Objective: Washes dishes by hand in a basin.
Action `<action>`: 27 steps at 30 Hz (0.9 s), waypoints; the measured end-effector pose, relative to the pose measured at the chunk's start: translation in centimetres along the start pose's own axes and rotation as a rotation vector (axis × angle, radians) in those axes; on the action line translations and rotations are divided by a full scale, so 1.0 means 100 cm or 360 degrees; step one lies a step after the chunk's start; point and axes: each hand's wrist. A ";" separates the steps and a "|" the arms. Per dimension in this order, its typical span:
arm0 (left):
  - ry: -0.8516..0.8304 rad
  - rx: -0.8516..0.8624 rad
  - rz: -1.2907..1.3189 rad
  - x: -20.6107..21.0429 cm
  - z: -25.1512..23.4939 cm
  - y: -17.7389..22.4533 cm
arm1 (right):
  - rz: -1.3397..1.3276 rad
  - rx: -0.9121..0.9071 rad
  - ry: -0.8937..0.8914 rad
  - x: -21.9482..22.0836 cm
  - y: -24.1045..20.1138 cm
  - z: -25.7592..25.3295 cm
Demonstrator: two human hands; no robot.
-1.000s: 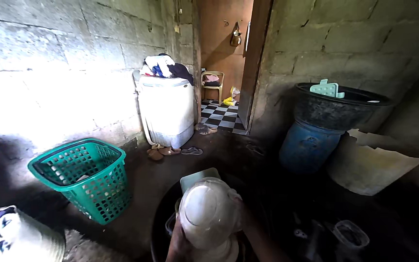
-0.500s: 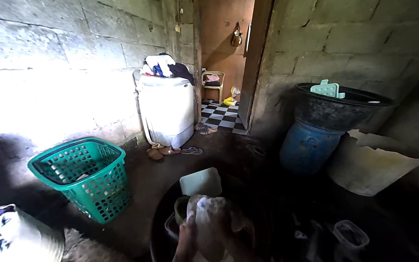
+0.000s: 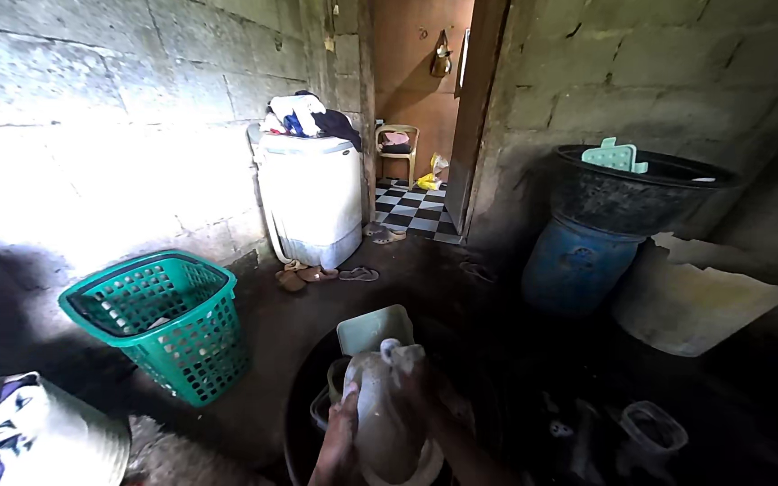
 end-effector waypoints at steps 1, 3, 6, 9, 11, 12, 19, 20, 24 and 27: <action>-0.0004 0.0005 0.0003 0.000 0.001 0.002 | 0.0083 0.0046 -0.0048 -0.005 0.006 -0.012; 0.0032 0.0047 0.0021 -0.001 -0.001 0.003 | -0.0057 0.0042 -0.0036 -0.002 0.029 -0.023; 0.0160 0.0085 0.0102 0.001 -0.009 -0.004 | -0.0477 -0.0028 0.0149 0.016 0.054 -0.003; 0.0370 0.0099 -0.0021 0.006 -0.014 -0.013 | -0.0384 -0.0067 0.0463 0.050 0.045 0.035; 0.0396 0.0077 -0.0181 0.012 -0.009 -0.014 | -0.0168 -0.0172 0.0487 0.062 0.026 0.059; 0.0359 0.0097 -0.0280 0.013 -0.007 -0.018 | -0.0065 -0.0297 0.0547 0.064 0.017 0.065; -0.0358 0.0086 -0.0448 0.004 0.007 -0.008 | 0.0083 -0.0143 -0.0338 -0.023 -0.035 -0.002; -0.0446 0.0066 -0.0359 0.000 0.009 -0.004 | -0.0037 -0.0147 -0.0429 -0.039 -0.031 -0.014; -0.0599 0.0131 -0.0163 -0.008 0.023 0.018 | -0.0821 0.0061 -0.0531 -0.062 0.021 -0.037; -0.0666 0.0090 -0.0076 -0.015 0.016 0.015 | -0.0774 0.0134 -0.0460 -0.069 0.027 -0.032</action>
Point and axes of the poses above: each hand's wrist, its own z-axis away from the middle knuckle, its own x-axis out of the palm, y = z × x, and after that the axes turned 9 degrees about z, right-handed
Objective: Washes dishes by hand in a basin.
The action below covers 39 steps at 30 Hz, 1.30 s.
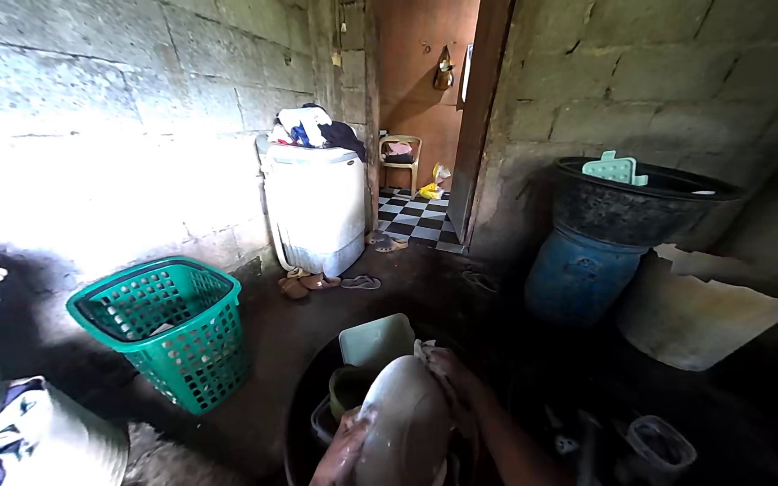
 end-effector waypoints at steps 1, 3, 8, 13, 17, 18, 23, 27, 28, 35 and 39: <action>-0.0046 -0.0039 0.0011 -0.005 -0.003 -0.004 | 0.0097 -0.0007 0.0017 0.002 -0.005 0.002; -0.0112 -0.0142 -0.0015 -0.007 -0.007 -0.008 | 0.0370 -0.0129 -0.0063 0.010 -0.011 0.004; -0.0059 -0.0293 -0.0060 0.005 -0.014 -0.028 | 0.1258 -0.0448 -0.0276 0.045 -0.045 0.043; 0.0040 -0.0070 -0.0084 -0.004 -0.010 -0.015 | 0.0405 -0.0349 -0.0055 0.024 0.003 0.006; -0.0029 -0.0117 -0.0066 -0.009 -0.013 -0.022 | 0.0716 -0.0263 -0.0204 0.013 0.001 0.002; -0.0050 -0.0175 -0.0061 -0.005 -0.011 -0.023 | 0.0879 -0.0267 -0.0288 0.016 -0.008 0.007; -0.0004 -0.0343 0.0001 0.006 -0.013 -0.032 | 0.1279 -0.0420 -0.0494 0.038 -0.038 0.026; 0.0217 -0.0191 0.0138 -0.003 -0.014 -0.022 | 0.0441 -0.0093 -0.0251 0.020 -0.015 0.000; 0.0253 -0.0121 0.0194 -0.006 -0.015 -0.022 | 0.0262 -0.0004 -0.0153 0.017 0.001 -0.006; 0.0848 0.0080 0.0470 -0.002 -0.035 -0.034 | -0.0091 0.0108 0.0513 0.066 0.086 0.015; 0.1237 -0.0055 0.0181 0.011 -0.037 -0.044 | 0.0390 -0.0228 0.0797 0.135 0.083 0.045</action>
Point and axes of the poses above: each hand's wrist, its own z-axis away from the middle knuckle, its own x-axis out of the palm, y = z × x, and after that the axes turned 9 degrees about z, right-handed
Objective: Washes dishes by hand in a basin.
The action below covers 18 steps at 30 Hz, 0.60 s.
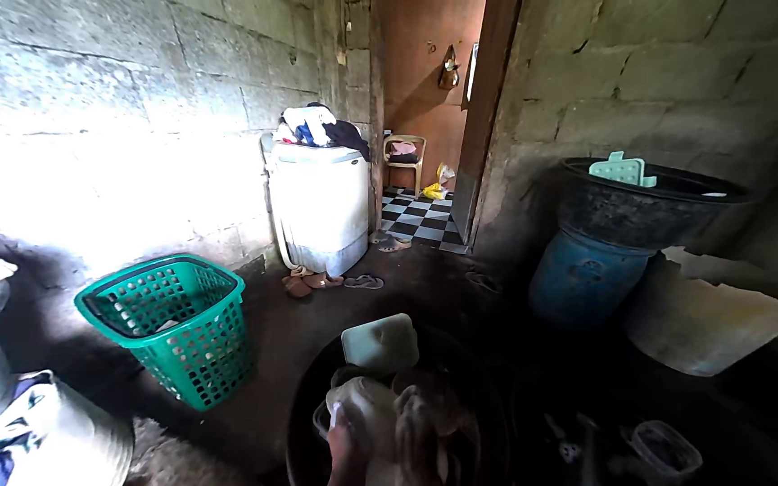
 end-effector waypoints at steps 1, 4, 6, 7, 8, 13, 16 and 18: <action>0.0024 -0.0003 -0.0102 0.002 0.005 0.000 | 0.0008 -0.0149 0.0010 0.005 -0.009 0.009; -0.0126 0.0123 -0.0399 0.006 0.011 -0.005 | 0.0108 -0.0504 -0.0015 0.014 -0.030 0.007; -0.0302 0.0197 -0.0484 0.003 0.008 -0.003 | 0.0243 -0.0480 -0.0178 0.004 -0.051 -0.013; -0.0401 0.0194 -0.0496 0.001 0.007 0.000 | 0.0314 -0.0370 -0.0373 -0.008 -0.065 -0.027; -0.0517 0.0162 -0.0490 -0.001 0.009 0.005 | 0.0353 -0.0227 -0.0640 -0.025 -0.080 -0.044; -0.0992 -0.0028 -0.0289 -0.017 0.026 0.033 | 0.0008 0.0001 -0.1086 -0.072 -0.072 -0.117; -0.1109 0.0089 -0.0132 -0.026 0.020 0.037 | -0.0109 0.0155 -0.1073 -0.098 -0.051 -0.134; -0.1177 0.0100 -0.0050 -0.030 0.013 0.036 | -0.0030 0.0133 -0.1005 -0.106 -0.050 -0.133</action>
Point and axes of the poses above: each hand's wrist, its own z-axis away from the middle knuckle, its own x-axis out of the palm, y = z × x, and after that the axes turned 9 degrees about z, right-handed
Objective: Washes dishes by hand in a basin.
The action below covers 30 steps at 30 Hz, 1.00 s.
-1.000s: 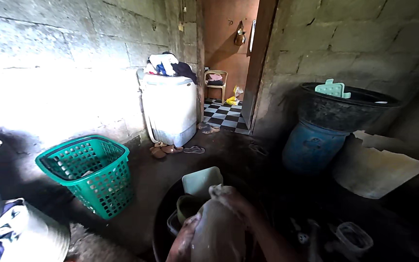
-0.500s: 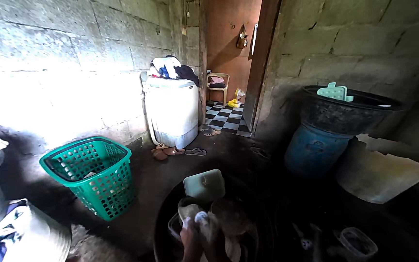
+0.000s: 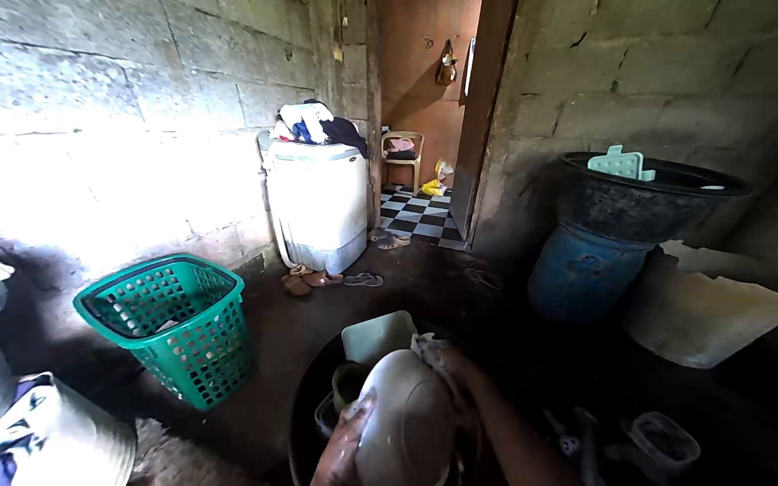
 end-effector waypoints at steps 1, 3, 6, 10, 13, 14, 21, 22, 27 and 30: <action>-0.0033 -0.0017 0.0034 -0.004 -0.002 -0.002 | 0.0071 -0.0016 0.0020 0.000 -0.001 0.000; -0.0076 -0.0126 0.0058 -0.008 -0.005 -0.006 | 0.0202 -0.0041 0.0018 0.003 -0.010 0.006; -0.0085 -0.0341 -0.0006 0.003 -0.003 -0.011 | 0.0696 -0.0136 -0.0117 0.015 -0.036 0.018; -0.0046 -0.0406 -0.0109 0.016 -0.007 -0.017 | 0.1044 -0.0314 -0.0226 0.035 -0.049 0.034; -0.0020 -0.0247 -0.0190 0.005 -0.005 -0.007 | 0.0344 -0.0311 0.0019 0.029 -0.018 0.022; -0.0014 -0.0186 -0.0198 0.001 -0.005 -0.003 | 0.0168 -0.0248 0.0073 0.026 -0.004 0.013; 0.0024 -0.0345 -0.0086 0.005 -0.002 -0.011 | 0.0629 -0.0155 -0.0197 0.016 -0.012 0.011; 0.0025 -0.0413 -0.0099 0.008 -0.003 -0.015 | 0.0832 -0.0230 -0.0275 0.023 -0.028 0.020; 0.0096 -0.0325 -0.0063 0.013 -0.006 -0.015 | 0.0842 -0.0272 -0.0271 0.037 -0.046 0.019; 0.0179 -0.0157 -0.0085 -0.001 -0.007 -0.007 | 0.0064 -0.0102 0.0037 0.032 -0.002 -0.008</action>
Point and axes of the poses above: each hand's wrist, its own z-axis away from the middle knuckle, its own x-axis out of the palm, y = z × x, and after that the axes turned 9 degrees about z, right-handed
